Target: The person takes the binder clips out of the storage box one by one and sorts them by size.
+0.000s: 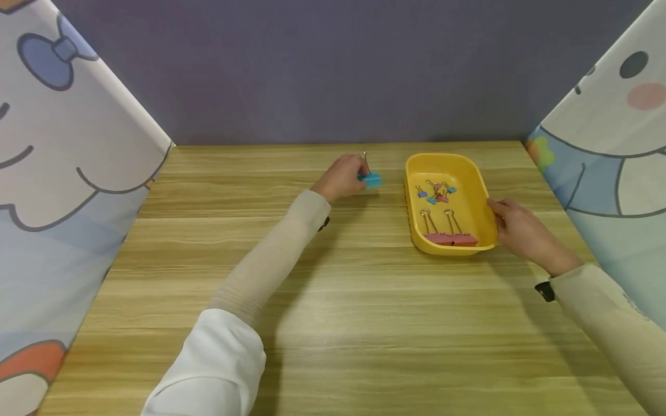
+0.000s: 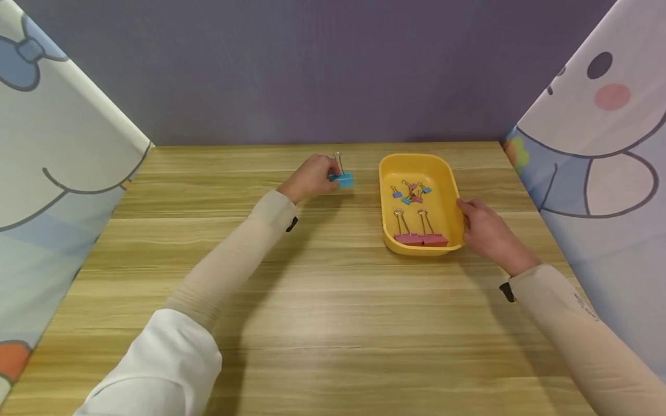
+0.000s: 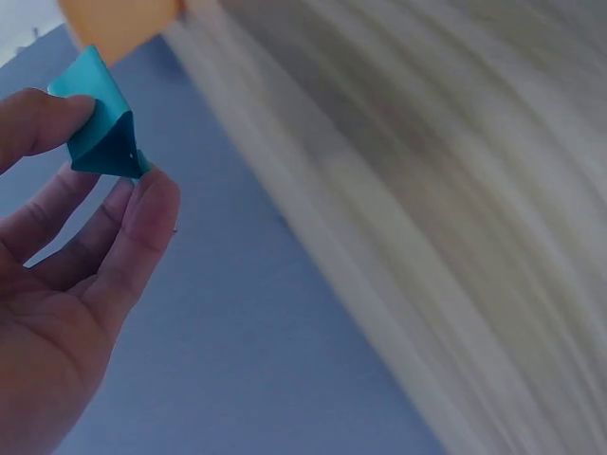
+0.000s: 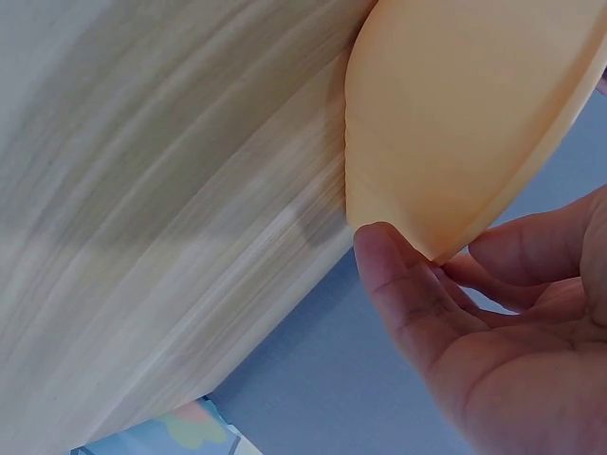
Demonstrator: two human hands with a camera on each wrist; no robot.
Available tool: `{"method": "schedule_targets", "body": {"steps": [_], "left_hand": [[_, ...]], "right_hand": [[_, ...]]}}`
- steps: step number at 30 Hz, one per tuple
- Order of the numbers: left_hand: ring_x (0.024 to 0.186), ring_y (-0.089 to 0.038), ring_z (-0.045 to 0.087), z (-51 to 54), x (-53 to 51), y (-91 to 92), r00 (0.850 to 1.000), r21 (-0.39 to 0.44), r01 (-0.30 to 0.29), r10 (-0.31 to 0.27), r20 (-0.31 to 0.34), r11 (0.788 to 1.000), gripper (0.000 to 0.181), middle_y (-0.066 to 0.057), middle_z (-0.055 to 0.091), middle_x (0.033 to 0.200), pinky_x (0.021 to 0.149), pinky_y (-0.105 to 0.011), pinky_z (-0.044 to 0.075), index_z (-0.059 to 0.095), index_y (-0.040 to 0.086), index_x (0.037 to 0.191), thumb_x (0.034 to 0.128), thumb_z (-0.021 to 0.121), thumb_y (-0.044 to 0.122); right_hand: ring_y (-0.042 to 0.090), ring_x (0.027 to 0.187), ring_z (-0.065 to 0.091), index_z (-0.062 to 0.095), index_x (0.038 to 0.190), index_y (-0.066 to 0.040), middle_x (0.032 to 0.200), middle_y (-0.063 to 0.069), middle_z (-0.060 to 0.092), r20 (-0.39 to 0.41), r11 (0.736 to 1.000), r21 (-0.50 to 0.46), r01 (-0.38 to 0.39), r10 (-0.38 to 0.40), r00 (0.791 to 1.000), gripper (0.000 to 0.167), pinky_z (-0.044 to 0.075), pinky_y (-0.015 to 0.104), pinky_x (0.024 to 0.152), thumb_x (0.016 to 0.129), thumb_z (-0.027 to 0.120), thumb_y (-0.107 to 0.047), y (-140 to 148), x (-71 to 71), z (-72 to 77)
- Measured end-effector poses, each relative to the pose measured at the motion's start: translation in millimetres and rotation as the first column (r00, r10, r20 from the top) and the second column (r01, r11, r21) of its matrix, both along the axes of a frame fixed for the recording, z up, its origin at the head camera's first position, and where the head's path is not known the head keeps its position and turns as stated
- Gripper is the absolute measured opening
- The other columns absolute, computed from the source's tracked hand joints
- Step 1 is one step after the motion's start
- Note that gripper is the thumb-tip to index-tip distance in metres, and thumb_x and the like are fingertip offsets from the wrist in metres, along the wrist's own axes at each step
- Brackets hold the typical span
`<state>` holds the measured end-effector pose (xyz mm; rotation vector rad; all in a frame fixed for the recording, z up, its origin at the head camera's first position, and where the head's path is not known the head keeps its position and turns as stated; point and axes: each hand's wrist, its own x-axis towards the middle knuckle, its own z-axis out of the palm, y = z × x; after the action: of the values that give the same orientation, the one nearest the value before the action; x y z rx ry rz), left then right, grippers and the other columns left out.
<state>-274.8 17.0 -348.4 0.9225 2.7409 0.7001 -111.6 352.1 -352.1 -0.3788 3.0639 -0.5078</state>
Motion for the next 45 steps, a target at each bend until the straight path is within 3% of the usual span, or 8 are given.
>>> {"method": "schedule_targets", "body": {"steps": [8, 17, 26, 35, 45], "left_hand": [[0.096, -0.019, 0.055, -15.4, -12.8, -3.9, 0.999, -0.118, 0.022, -0.016, 0.051, 0.993, 0.018, -0.005, 0.059, 0.108, 0.083, -0.03, 0.046, 0.07, 0.006, 0.103, 0.0872, 0.069, 0.015], [0.103, -0.021, 0.052, -22.6, -18.6, -5.8, 0.997, -0.206, 0.043, -0.029, 0.072, 0.978, 0.019, -0.005, 0.061, 0.108, 0.086, -0.032, 0.044, 0.068, 0.007, 0.106, 0.0882, 0.068, 0.015], [0.106, -0.024, 0.052, -24.1, -19.1, -6.1, 0.996, -0.207, 0.028, -0.009, 0.093, 0.978, 0.022, -0.008, 0.061, 0.112, 0.089, -0.032, 0.044, 0.066, 0.005, 0.11, 0.0892, 0.066, 0.011], [0.107, -0.024, 0.054, -26.2, -21.0, -5.2, 0.995, -0.215, 0.017, 0.005, 0.103, 0.976, 0.025, -0.009, 0.06, 0.116, 0.089, -0.032, 0.044, 0.065, 0.004, 0.114, 0.0899, 0.066, 0.01], [0.116, -0.026, 0.047, -29.3, -23.4, -10.9, 0.994, -0.181, 0.023, -0.003, 0.111, 0.983, 0.017, -0.007, 0.058, 0.119, 0.093, -0.036, 0.041, 0.067, 0.01, 0.107, 0.0892, 0.067, 0.01]], "right_hand": [[0.043, 0.088, 0.052, 0.035, 0.131, 0.023, 0.105, 0.034, 0.048, -0.02, 1.0, -0.008, -0.011, 0.011, 1.0, 0.047, 0.044, 0.056, 0.075, 0.089, 0.05, 0.007, 1.0, 0.7, -1.1], [0.043, 0.089, 0.052, 0.034, 0.132, 0.023, 0.106, 0.034, 0.047, -0.009, 1.0, -0.019, -0.004, 0.003, 1.0, 0.046, 0.044, 0.056, 0.076, 0.091, 0.048, 0.007, 1.3, 0.6, -1.8], [0.044, 0.09, 0.052, 0.036, 0.13, 0.023, 0.107, 0.034, 0.048, -0.032, 1.0, -0.025, -0.013, 0.012, 0.999, 0.045, 0.044, 0.057, 0.077, 0.091, 0.05, 0.007, 1.4, 0.9, -1.5], [0.041, 0.088, 0.052, 0.033, 0.133, 0.022, 0.107, 0.032, 0.046, 0.002, 1.0, -0.031, 0.001, -0.001, 1.0, 0.047, 0.045, 0.054, 0.075, 0.093, 0.048, 0.005, 1.3, 0.3, -2.5], [0.042, 0.089, 0.052, 0.034, 0.131, 0.023, 0.105, 0.033, 0.048, -0.03, 0.999, -0.028, -0.015, 0.014, 0.999, 0.045, 0.045, 0.055, 0.075, 0.091, 0.047, 0.008, 2.3, 2.0, -2.8]]}}
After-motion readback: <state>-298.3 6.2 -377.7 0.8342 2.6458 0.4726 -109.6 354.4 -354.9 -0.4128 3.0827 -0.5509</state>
